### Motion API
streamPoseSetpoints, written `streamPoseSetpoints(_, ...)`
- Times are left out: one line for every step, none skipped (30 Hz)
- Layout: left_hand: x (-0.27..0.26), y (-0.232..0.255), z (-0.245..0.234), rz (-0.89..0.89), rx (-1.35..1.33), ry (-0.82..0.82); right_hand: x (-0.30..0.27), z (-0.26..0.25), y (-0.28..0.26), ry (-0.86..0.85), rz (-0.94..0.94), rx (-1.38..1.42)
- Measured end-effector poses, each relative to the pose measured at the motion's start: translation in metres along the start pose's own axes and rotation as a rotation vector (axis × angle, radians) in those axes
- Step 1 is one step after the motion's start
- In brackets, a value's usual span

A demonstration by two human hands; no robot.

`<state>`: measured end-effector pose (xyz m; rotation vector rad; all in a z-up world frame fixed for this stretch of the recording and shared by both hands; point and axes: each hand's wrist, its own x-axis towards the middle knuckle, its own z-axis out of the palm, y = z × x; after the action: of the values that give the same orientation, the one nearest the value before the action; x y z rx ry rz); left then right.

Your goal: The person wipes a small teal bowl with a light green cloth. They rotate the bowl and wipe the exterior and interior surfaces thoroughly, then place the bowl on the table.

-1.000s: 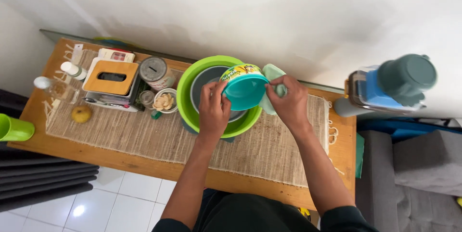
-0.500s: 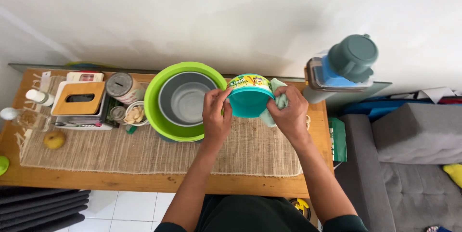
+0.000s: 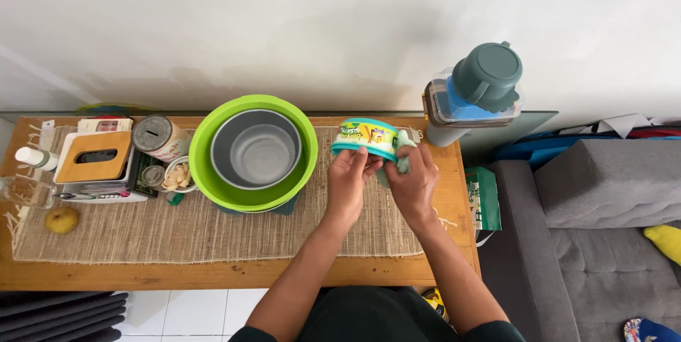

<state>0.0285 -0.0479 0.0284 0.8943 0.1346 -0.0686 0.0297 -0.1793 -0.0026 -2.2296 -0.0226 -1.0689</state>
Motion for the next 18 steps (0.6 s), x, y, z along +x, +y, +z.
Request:
streamPoseSetpoints(0.004,-0.003,-0.001,-0.003,0.001,0.0,-0.002,0.0,0.0,0.0,0.003,-0.001)
streamPoseSetpoints(0.008,-0.006,-0.002,-0.032,-0.025,0.032,-0.003,0.0,0.001,-0.014,0.008,-0.025)
streamPoseSetpoints(0.011,-0.01,-0.004,-0.061,-0.051,0.065,-0.006,0.0,0.001,-0.028,0.013,-0.049)
streamPoseSetpoints(0.012,-0.015,-0.008,-0.065,-0.049,0.065,-0.008,-0.001,0.002,-0.028,0.017,-0.051)
streamPoseSetpoints(0.014,-0.019,-0.013,-0.092,-0.059,0.095,-0.009,0.0,0.002,-0.08,0.056,0.018)
streamPoseSetpoints(0.017,-0.024,-0.017,-0.12,-0.07,0.124,-0.01,0.0,0.003,-0.132,0.096,0.087)
streamPoseSetpoints(0.02,-0.034,-0.026,-0.122,-0.069,0.129,-0.013,0.001,0.003,-0.136,0.099,0.088)
streamPoseSetpoints(0.024,-0.044,-0.034,-0.151,-0.072,0.144,-0.016,0.002,0.002,-0.194,0.136,0.102)
streamPoseSetpoints(0.026,-0.054,-0.044,-0.182,-0.077,0.163,-0.021,0.002,0.001,-0.256,0.176,0.115)
streamPoseSetpoints(0.026,-0.059,-0.049,-0.187,-0.076,0.171,-0.028,0.006,0.008,-0.264,0.182,0.115)
streamPoseSetpoints(0.026,-0.063,-0.055,-0.218,-0.062,0.168,-0.035,0.01,0.015,-0.32,0.239,0.098)
streamPoseSetpoints(0.026,-0.068,-0.061,-0.248,-0.048,0.165,-0.043,0.013,0.022,-0.377,0.296,0.081)
streamPoseSetpoints(0.023,-0.065,-0.062,-0.251,-0.048,0.172,-0.046,0.014,0.025,-0.384,0.299,0.082)
streamPoseSetpoints(0.019,-0.063,-0.062,-0.269,0.025,0.144,-0.048,0.015,0.027,-0.388,0.312,0.078)
streamPoseSetpoints(0.018,-0.06,-0.062,-0.286,0.096,0.113,-0.049,0.017,0.031,-0.389,0.324,0.073)
streamPoseSetpoints(0.016,-0.057,-0.064,-0.288,0.096,0.117,-0.047,0.016,0.03,-0.394,0.325,0.073)
streamPoseSetpoints(0.015,-0.054,-0.066,-0.291,0.247,0.07,-0.046,0.015,0.03,-0.404,0.352,0.077)
streamPoseSetpoints(0.013,-0.051,-0.068,-0.292,0.398,0.022,-0.044,0.014,0.029,-0.414,0.378,0.081)
